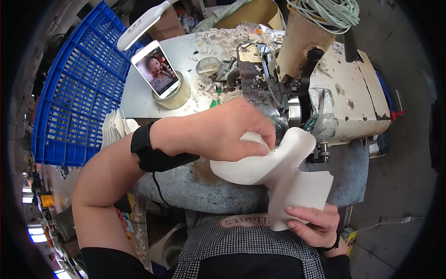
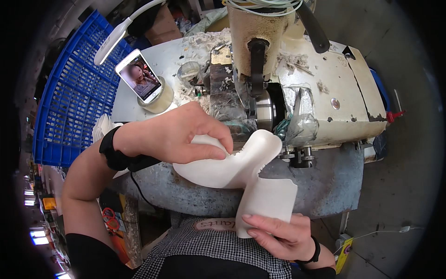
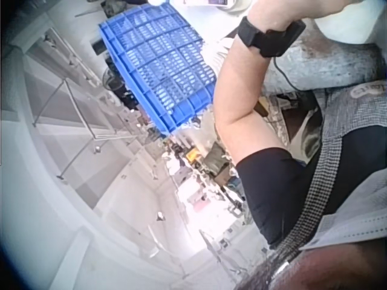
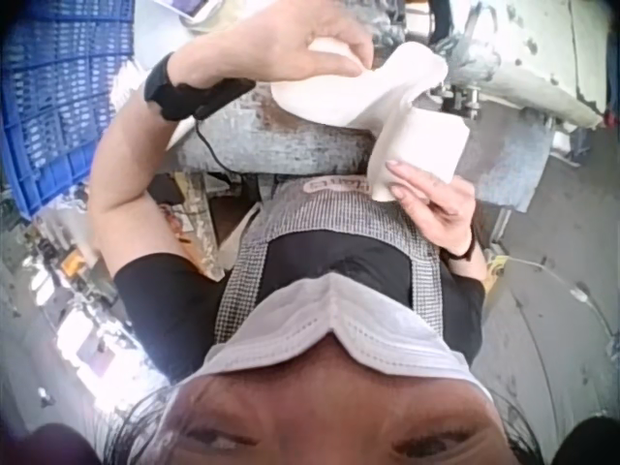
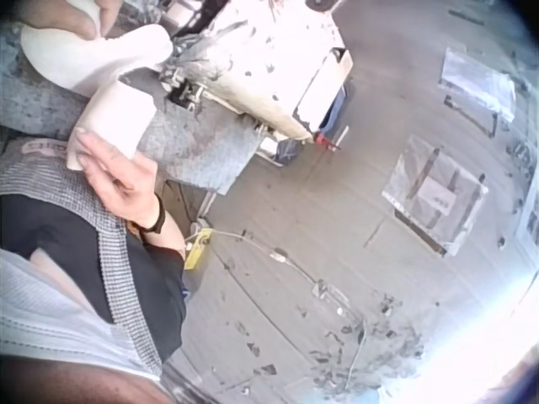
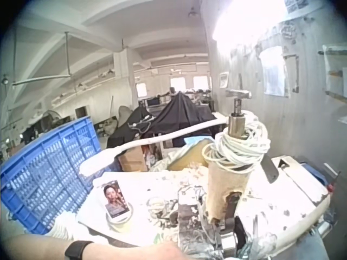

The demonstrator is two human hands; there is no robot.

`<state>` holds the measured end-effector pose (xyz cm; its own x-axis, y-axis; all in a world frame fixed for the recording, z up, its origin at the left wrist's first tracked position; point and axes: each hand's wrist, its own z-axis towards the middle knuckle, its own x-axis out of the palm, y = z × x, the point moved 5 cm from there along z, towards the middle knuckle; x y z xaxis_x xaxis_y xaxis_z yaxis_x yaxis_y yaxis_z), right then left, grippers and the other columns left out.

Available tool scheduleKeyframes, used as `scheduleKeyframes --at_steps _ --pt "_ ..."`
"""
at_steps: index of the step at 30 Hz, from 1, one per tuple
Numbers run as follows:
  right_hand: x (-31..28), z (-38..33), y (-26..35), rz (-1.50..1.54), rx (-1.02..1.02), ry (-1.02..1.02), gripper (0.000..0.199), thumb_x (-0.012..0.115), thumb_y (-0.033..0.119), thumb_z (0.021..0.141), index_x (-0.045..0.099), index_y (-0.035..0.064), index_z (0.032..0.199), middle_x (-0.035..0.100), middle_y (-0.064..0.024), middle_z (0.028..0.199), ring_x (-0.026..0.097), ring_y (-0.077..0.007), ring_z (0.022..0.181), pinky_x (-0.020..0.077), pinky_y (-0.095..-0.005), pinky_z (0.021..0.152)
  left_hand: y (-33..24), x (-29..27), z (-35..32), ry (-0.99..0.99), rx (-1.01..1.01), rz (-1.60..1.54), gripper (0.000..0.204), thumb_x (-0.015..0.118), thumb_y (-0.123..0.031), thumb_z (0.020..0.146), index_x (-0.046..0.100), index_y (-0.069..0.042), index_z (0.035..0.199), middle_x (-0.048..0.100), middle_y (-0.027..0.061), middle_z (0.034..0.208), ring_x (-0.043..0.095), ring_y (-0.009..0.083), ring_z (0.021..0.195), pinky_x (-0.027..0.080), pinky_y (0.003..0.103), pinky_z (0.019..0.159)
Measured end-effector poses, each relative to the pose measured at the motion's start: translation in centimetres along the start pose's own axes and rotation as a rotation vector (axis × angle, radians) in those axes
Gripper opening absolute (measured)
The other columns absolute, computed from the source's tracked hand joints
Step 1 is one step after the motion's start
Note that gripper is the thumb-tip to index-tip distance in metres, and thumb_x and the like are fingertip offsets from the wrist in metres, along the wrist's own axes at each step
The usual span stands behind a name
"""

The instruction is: The person uses a sewing machine to stitch white fabric pieces into mask shapes. They repeatedly pick up a piece, feed it through the machine, and place the finished item into a stack. A smartphone playing a video is visible on the table.

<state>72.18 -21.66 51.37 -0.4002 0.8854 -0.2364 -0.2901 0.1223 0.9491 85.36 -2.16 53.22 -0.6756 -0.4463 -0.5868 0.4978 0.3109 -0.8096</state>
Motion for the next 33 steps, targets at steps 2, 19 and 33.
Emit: scheduleKeyframes --at_steps 2,19,33 --pt "0.5 0.3 -0.2 -0.010 -0.005 0.026 0.031 0.069 -0.003 0.078 0.068 -0.0006 0.109 0.071 -0.0144 0.087 0.070 -0.0207 0.076 0.0543 -0.0270 0.068 0.3 0.1 -0.2 0.017 -0.002 0.014 0.019 0.064 -0.018 0.085 0.068 -0.003 0.096 0.069 0.0106 0.084 0.065 0.0235 0.073 0.049 0.031 0.064" --pt "6.0 4.2 -2.3 0.301 0.054 0.112 0.046 0.065 0.004 0.087 0.053 -0.0016 0.131 0.068 -0.0151 0.107 0.066 -0.0180 0.093 0.0498 -0.0277 0.083 1.5 -4.8 2.0 0.117 -0.088 0.429 0.012 0.068 -0.017 0.079 0.068 -0.005 0.083 0.067 0.0110 0.074 0.063 0.0286 0.070 0.048 0.034 0.066" --pt "8.2 6.3 -3.0 0.696 0.029 0.172 0.066 0.061 0.000 0.089 0.027 -0.0031 0.146 0.035 -0.0144 0.149 0.038 -0.0198 0.134 0.0299 -0.0308 0.108 1.1 -5.7 4.0 0.145 -0.106 0.556 0.012 0.067 -0.016 0.077 0.067 -0.005 0.081 0.064 0.0120 0.074 0.060 0.0312 0.073 0.046 0.039 0.068"
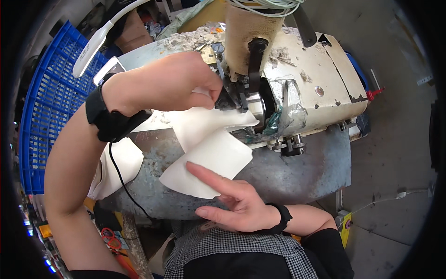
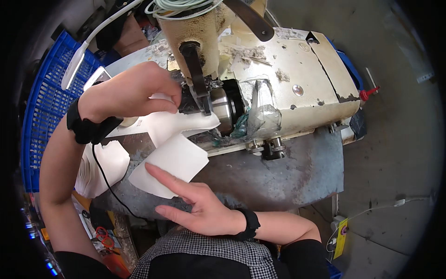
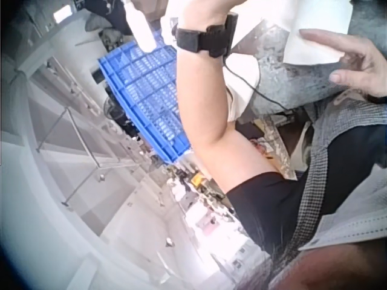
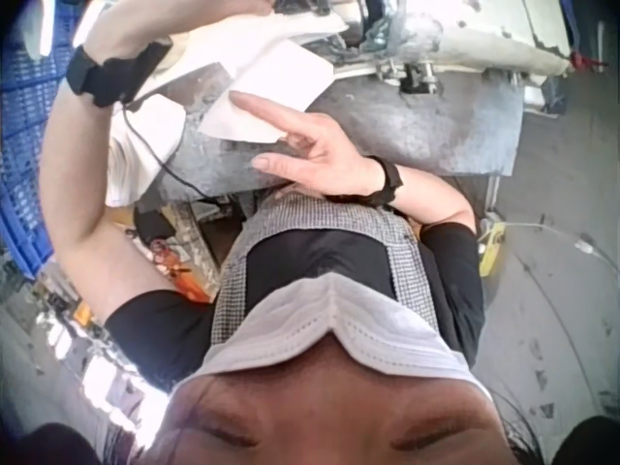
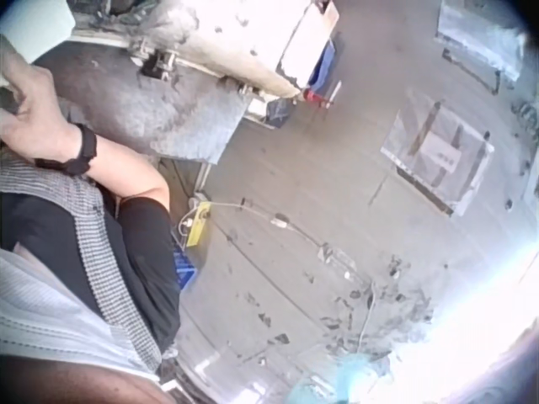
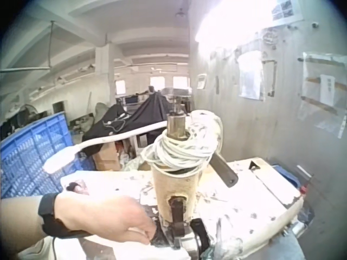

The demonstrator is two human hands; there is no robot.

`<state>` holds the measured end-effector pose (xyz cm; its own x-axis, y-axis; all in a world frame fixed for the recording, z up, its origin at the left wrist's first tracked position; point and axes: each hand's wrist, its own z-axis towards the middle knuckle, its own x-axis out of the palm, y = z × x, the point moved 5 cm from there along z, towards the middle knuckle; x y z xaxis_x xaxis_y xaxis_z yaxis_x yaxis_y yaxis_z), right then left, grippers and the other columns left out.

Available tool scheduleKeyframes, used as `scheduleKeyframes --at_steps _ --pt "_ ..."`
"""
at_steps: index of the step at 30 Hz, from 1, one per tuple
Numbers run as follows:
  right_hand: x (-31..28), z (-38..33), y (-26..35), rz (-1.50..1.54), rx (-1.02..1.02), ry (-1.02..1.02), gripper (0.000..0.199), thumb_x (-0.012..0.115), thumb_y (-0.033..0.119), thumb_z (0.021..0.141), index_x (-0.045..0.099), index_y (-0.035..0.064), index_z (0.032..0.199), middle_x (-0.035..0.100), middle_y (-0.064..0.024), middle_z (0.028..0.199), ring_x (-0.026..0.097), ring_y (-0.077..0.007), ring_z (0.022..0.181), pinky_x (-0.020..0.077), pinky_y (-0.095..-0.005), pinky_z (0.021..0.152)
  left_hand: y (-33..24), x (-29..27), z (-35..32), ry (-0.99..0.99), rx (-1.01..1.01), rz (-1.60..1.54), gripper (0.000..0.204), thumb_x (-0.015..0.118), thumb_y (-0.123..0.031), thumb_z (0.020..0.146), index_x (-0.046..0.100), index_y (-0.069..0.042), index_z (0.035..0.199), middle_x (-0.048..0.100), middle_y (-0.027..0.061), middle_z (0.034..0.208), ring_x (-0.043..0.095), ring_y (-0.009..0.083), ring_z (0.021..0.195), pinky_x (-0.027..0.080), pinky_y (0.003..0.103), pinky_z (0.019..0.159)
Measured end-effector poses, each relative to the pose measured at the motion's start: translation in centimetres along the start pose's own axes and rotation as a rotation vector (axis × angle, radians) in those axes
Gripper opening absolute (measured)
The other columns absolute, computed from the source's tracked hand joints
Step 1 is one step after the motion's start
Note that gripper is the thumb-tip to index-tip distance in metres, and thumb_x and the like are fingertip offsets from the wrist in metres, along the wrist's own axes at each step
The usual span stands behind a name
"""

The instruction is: The person uses a sewing machine to stitch white fabric pieces into mask shapes. They repeatedly pick up a piece, feed it through the machine, and place the finished item into a stack. A smartphone playing a video is visible on the table.

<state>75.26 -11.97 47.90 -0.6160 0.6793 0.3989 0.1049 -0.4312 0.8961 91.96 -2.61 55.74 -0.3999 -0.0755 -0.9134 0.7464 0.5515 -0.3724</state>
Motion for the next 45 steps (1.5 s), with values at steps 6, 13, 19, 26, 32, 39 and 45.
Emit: scheduleKeyframes --at_steps 6,13,19,26,32,39,45 --pt "-1.0 -0.7 1.3 -0.136 -0.036 -0.029 0.066 0.064 -0.002 0.086 0.030 -0.0095 0.142 0.038 -0.0176 0.146 0.038 -0.0226 0.134 0.0290 -0.0336 0.109 0.0 0.9 0.7 -0.095 -0.006 0.105 0.019 0.062 -0.026 0.080 0.067 -0.007 0.081 0.064 0.0118 0.077 0.060 0.0327 0.076 0.046 0.042 0.070" --pt "-1.9 -2.1 3.0 -0.384 -0.135 -0.142 0.062 0.068 0.004 0.079 0.045 -0.0059 0.135 0.060 -0.0203 0.124 0.057 -0.0239 0.116 0.0397 -0.0320 0.100 -0.2 1.7 0.7 -0.127 -0.073 0.086 0.018 0.062 -0.026 0.080 0.066 -0.009 0.082 0.063 0.0114 0.078 0.060 0.0327 0.080 0.046 0.043 0.071" --pt "-2.1 -2.4 3.6 -0.480 -0.205 -0.177 0.059 0.068 0.003 0.077 0.048 -0.0080 0.132 0.060 -0.0218 0.121 0.057 -0.0253 0.115 0.0409 -0.0322 0.098 -0.4 2.0 0.3 -0.191 -0.052 0.129 0.017 0.063 -0.027 0.080 0.066 -0.010 0.083 0.063 0.0119 0.078 0.061 0.0325 0.080 0.046 0.043 0.072" --pt "-2.3 -2.8 3.6 -0.521 -0.182 -0.260 0.056 0.068 0.004 0.077 0.051 -0.0079 0.130 0.062 -0.0209 0.117 0.059 -0.0248 0.112 0.0418 -0.0318 0.097 -0.5 2.5 0.9 -0.208 -0.043 0.073 0.017 0.062 -0.026 0.080 0.065 -0.009 0.084 0.063 0.0124 0.077 0.061 0.0339 0.079 0.048 0.044 0.071" --pt "-3.4 -4.1 3.7 -0.720 -0.246 -0.306 0.080 0.074 0.008 0.074 0.033 -0.0080 0.140 0.051 -0.0251 0.129 0.055 -0.0295 0.117 0.0419 -0.0358 0.098 -0.9 3.7 0.5 -0.308 -0.069 0.057 0.020 0.060 -0.023 0.082 0.065 -0.005 0.087 0.066 0.0150 0.080 0.062 0.0360 0.078 0.050 0.044 0.071" --pt "-4.1 -6.4 2.0 -0.936 -0.436 -0.533 0.092 0.084 0.015 0.068 0.031 -0.0038 0.140 0.042 -0.0258 0.134 0.048 -0.0392 0.121 0.0395 -0.0451 0.101 -0.6 3.6 0.1 -0.313 -0.213 -0.209 0.022 0.059 -0.024 0.083 0.069 -0.007 0.091 0.066 0.0177 0.080 0.063 0.0369 0.080 0.051 0.043 0.075" --pt "-5.7 -5.3 0.6 -1.561 -0.398 -0.493 0.036 0.073 0.002 0.070 0.064 0.0012 0.105 0.060 -0.0186 0.110 0.057 -0.0415 0.103 0.0474 -0.0476 0.087 -0.4 3.8 0.0 -0.363 -0.213 -0.176 0.020 0.062 -0.021 0.081 0.069 -0.004 0.090 0.065 0.0190 0.078 0.063 0.0372 0.078 0.051 0.042 0.073"
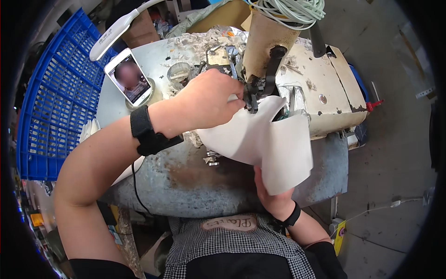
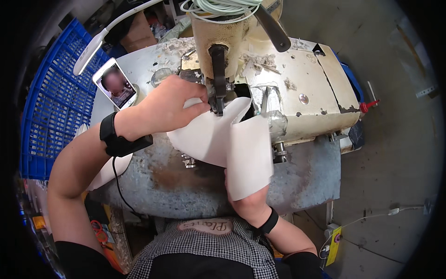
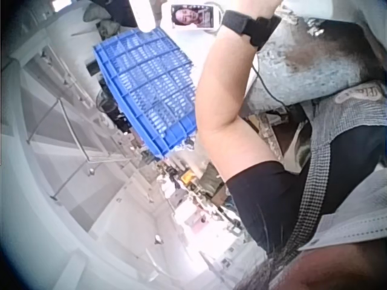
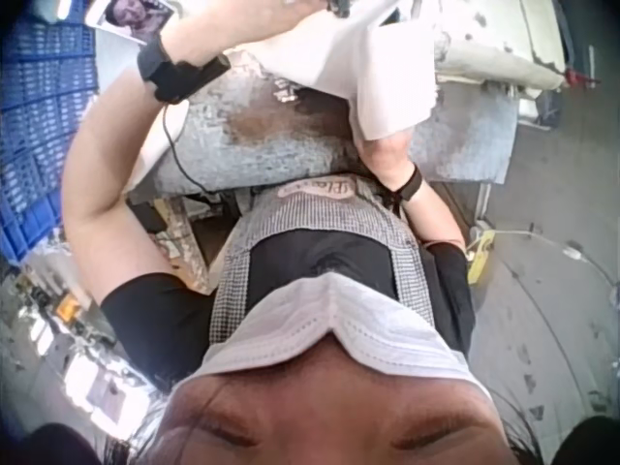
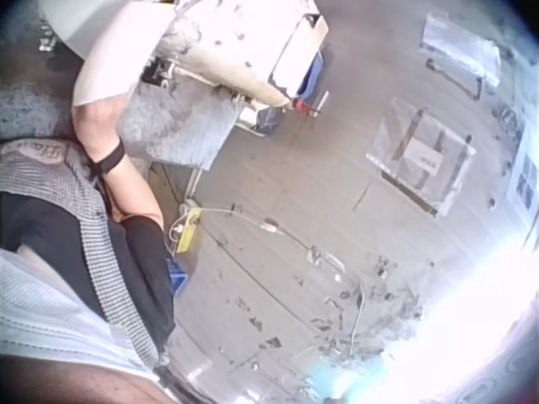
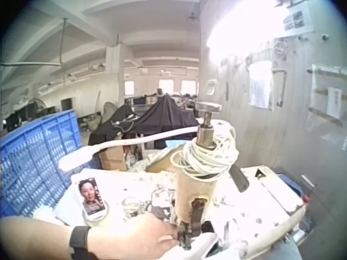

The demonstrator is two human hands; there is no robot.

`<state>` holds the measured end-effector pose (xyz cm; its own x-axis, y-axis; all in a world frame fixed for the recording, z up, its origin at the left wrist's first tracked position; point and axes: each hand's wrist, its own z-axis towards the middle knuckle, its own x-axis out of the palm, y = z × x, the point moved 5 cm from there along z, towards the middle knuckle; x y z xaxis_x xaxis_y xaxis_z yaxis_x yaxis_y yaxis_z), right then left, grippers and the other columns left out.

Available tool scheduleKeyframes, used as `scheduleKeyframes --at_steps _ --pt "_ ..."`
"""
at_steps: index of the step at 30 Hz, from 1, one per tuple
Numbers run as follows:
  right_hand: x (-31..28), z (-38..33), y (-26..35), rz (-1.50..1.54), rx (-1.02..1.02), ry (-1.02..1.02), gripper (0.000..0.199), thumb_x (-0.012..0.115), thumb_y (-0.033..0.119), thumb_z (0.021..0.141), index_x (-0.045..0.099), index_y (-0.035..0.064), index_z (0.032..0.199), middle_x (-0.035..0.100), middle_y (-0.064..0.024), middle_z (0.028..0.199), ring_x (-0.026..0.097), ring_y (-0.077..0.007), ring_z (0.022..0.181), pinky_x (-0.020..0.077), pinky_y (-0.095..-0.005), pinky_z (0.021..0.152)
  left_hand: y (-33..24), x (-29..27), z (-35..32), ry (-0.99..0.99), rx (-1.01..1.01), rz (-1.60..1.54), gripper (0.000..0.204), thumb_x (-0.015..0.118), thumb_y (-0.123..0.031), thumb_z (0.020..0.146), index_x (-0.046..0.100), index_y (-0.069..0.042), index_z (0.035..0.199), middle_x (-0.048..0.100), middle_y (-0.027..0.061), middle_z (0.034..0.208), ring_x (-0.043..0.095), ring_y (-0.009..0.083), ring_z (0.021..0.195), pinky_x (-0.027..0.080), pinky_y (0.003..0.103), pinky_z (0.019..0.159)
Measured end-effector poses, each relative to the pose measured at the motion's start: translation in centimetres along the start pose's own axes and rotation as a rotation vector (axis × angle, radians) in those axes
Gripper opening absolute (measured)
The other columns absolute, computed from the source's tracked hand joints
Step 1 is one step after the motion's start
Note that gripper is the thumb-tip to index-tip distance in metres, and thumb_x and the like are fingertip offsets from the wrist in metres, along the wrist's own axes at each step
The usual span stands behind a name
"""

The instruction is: The person uses a sewing machine to stitch white fabric pieces into mask shapes. They repeatedly pick up a piece, feed it through the machine, and place the finished item into a stack. A smartphone playing a video is visible on the table.

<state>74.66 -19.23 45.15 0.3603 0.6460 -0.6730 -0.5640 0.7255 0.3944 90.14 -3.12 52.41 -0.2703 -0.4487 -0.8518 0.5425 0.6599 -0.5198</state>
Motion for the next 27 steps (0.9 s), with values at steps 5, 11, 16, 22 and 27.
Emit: scheduleKeyframes --at_steps 5,11,16,22,27 --pt "-1.1 0.4 -1.5 0.042 0.088 -0.064 0.035 0.059 -0.010 0.069 0.064 -0.0039 0.103 0.061 -0.0209 0.106 0.059 -0.0425 0.100 0.0477 -0.0483 0.087 0.2 0.7 -0.3 -0.057 0.010 -0.123 0.020 0.063 -0.021 0.083 0.068 -0.002 0.087 0.066 0.0185 0.078 0.062 0.0375 0.074 0.050 0.040 0.070" --pt "-4.1 3.7 -2.7 -0.088 -0.081 0.005 0.039 0.061 -0.009 0.060 0.063 -0.0039 0.098 0.062 -0.0169 0.103 0.060 -0.0376 0.091 0.0498 -0.0429 0.077 -0.5 0.0 0.0 0.161 -0.200 -0.137 0.020 0.060 -0.018 0.084 0.067 0.000 0.083 0.065 0.0138 0.068 0.066 0.0232 0.058 0.052 0.033 0.060" --pt "-4.9 5.0 -2.3 -0.131 -0.129 0.028 0.037 0.060 -0.007 0.058 0.064 -0.0032 0.095 0.063 -0.0154 0.101 0.060 -0.0352 0.091 0.0503 -0.0412 0.077 -0.1 -0.2 -0.9 0.224 -0.348 -0.224 0.022 0.059 -0.015 0.085 0.065 0.004 0.078 0.064 0.0120 0.059 0.065 0.0153 0.049 0.052 0.027 0.050" --pt "-5.5 6.4 -1.9 -0.156 -0.164 0.057 0.033 0.059 -0.007 0.059 0.064 -0.0026 0.091 0.064 -0.0146 0.097 0.061 -0.0339 0.088 0.0507 -0.0406 0.076 0.2 0.1 -0.8 0.272 -0.519 -0.408 0.023 0.059 -0.013 0.085 0.064 0.008 0.075 0.064 0.0121 0.057 0.063 0.0154 0.048 0.052 0.027 0.045" --pt "-6.1 7.2 -2.1 -0.226 -0.205 0.080 0.028 0.060 -0.006 0.062 0.064 -0.0042 0.090 0.064 -0.0150 0.095 0.061 -0.0341 0.087 0.0502 -0.0414 0.075 0.2 0.8 -1.4 0.165 -0.502 -0.534 0.021 0.057 -0.009 0.084 0.062 0.007 0.071 0.063 0.0112 0.057 0.062 0.0149 0.047 0.051 0.028 0.044"
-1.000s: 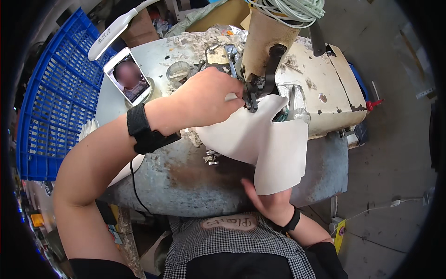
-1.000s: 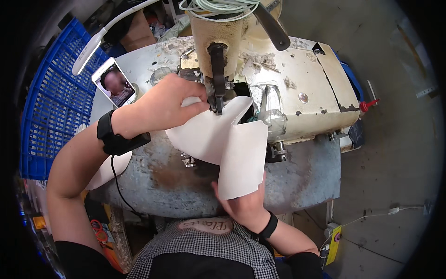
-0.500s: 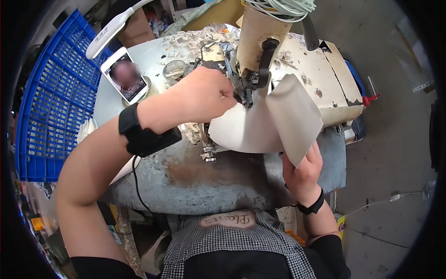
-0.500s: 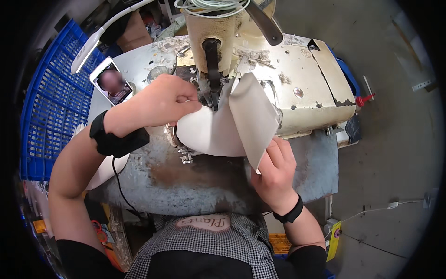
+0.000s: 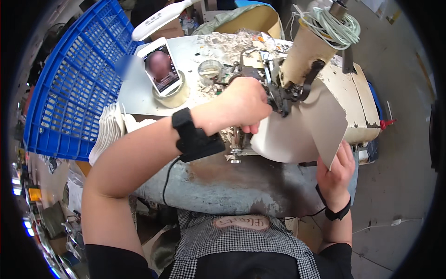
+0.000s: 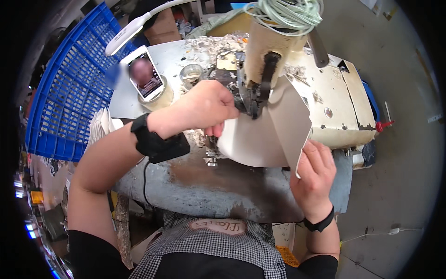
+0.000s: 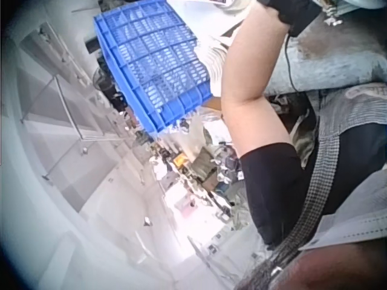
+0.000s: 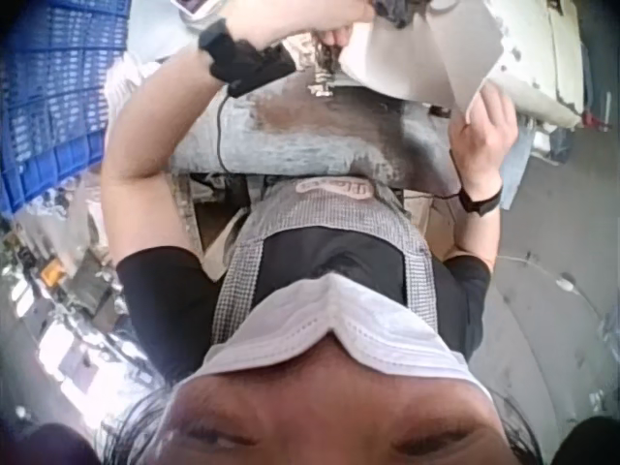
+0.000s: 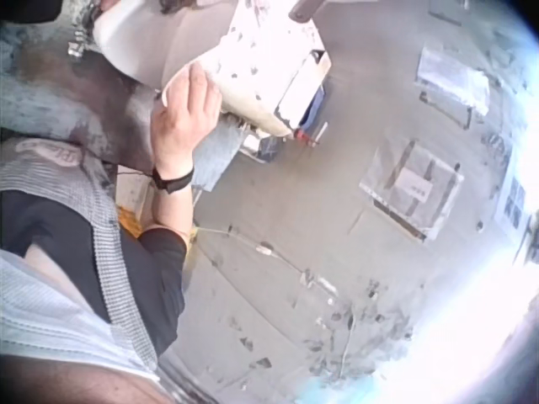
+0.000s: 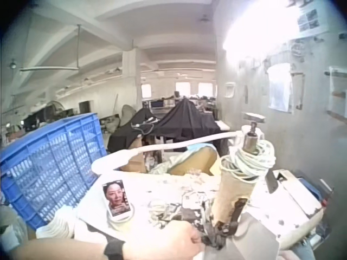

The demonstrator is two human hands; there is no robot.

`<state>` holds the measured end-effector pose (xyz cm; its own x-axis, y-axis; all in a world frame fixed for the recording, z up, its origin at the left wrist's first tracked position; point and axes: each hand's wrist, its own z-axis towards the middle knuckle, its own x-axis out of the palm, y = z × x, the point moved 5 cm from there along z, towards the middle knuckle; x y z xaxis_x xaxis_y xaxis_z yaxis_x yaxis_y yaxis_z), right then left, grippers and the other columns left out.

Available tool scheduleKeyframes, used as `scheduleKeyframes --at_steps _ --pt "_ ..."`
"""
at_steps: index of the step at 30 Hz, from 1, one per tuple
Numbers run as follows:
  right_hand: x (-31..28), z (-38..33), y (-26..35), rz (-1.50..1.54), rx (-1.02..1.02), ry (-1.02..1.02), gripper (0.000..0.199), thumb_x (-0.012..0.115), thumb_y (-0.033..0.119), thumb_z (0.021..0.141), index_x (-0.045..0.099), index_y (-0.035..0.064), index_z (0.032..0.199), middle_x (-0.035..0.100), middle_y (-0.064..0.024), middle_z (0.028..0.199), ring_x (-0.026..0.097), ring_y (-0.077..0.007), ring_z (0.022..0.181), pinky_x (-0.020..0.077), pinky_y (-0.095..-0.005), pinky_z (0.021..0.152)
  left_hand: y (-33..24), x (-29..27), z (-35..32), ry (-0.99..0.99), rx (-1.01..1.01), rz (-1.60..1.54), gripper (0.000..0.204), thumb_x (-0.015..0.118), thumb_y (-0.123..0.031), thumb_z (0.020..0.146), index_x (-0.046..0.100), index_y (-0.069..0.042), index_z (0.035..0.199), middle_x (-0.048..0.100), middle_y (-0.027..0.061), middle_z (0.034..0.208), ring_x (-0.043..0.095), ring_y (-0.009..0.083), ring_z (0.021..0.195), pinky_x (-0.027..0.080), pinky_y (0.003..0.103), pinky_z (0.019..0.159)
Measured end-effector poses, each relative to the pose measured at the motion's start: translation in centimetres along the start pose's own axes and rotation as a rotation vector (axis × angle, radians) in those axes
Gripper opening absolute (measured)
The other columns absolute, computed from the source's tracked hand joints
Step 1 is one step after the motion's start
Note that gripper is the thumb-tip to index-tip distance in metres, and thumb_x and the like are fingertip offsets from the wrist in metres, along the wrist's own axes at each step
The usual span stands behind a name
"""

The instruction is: The person uses a sewing machine to stitch white fabric pieces into mask shapes. They repeatedly pick up a piece, feed it through the machine, and place the finished item into a stack. A smartphone playing a video is visible on the table.

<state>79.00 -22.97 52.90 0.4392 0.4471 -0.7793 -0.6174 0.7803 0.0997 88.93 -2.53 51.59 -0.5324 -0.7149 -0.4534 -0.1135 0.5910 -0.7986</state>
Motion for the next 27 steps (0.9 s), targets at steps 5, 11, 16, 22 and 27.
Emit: scheduleKeyframes --at_steps 5,11,16,22,27 --pt "-0.9 1.8 -0.8 -0.103 -0.091 0.005 0.022 0.061 -0.006 0.066 0.063 -0.0042 0.088 0.065 -0.0137 0.095 0.062 -0.0322 0.086 0.0490 -0.0401 0.074 0.1 1.0 0.2 -0.013 0.085 -0.094 0.022 0.055 -0.007 0.084 0.062 0.009 0.070 0.063 0.0123 0.057 0.064 0.0162 0.049 0.054 0.028 0.046" --pt "-2.0 3.6 -0.9 -0.176 -0.183 0.011 0.024 0.064 -0.004 0.065 0.066 -0.0018 0.088 0.066 -0.0099 0.095 0.062 -0.0279 0.088 0.0482 -0.0392 0.077 0.2 1.5 0.4 0.013 0.106 -0.158 0.023 0.055 -0.007 0.085 0.063 0.011 0.074 0.064 0.0136 0.059 0.066 0.0182 0.051 0.055 0.029 0.048" --pt "-3.5 4.5 -1.3 -0.310 -0.235 -0.043 0.032 0.068 -0.002 0.061 0.068 0.0019 0.093 0.066 -0.0079 0.095 0.062 -0.0262 0.089 0.0472 -0.0395 0.080 -0.3 1.8 0.6 0.060 0.092 -0.095 0.024 0.056 -0.009 0.085 0.064 0.011 0.075 0.065 0.0134 0.063 0.067 0.0182 0.054 0.055 0.028 0.049" --pt "-7.4 4.0 -1.7 -0.303 -0.114 -0.024 0.035 0.073 0.000 0.057 0.067 0.0020 0.092 0.065 -0.0107 0.092 0.062 -0.0287 0.084 0.0495 -0.0365 0.073 -0.2 3.5 -1.9 0.249 0.032 0.007 0.034 0.059 -0.023 0.090 0.066 0.010 0.084 0.065 0.0112 0.066 0.065 0.0149 0.055 0.052 0.027 0.051" --pt "-9.6 -1.6 0.4 -0.297 0.183 -0.001 0.023 0.070 -0.007 0.070 0.067 -0.0017 0.093 0.067 -0.0157 0.095 0.065 -0.0345 0.086 0.0514 -0.0388 0.075 0.7 6.2 -3.7 0.441 0.171 -0.315 0.041 0.057 -0.032 0.095 0.057 0.004 0.113 0.066 0.0094 0.083 0.063 0.0121 0.059 0.050 0.024 0.051"
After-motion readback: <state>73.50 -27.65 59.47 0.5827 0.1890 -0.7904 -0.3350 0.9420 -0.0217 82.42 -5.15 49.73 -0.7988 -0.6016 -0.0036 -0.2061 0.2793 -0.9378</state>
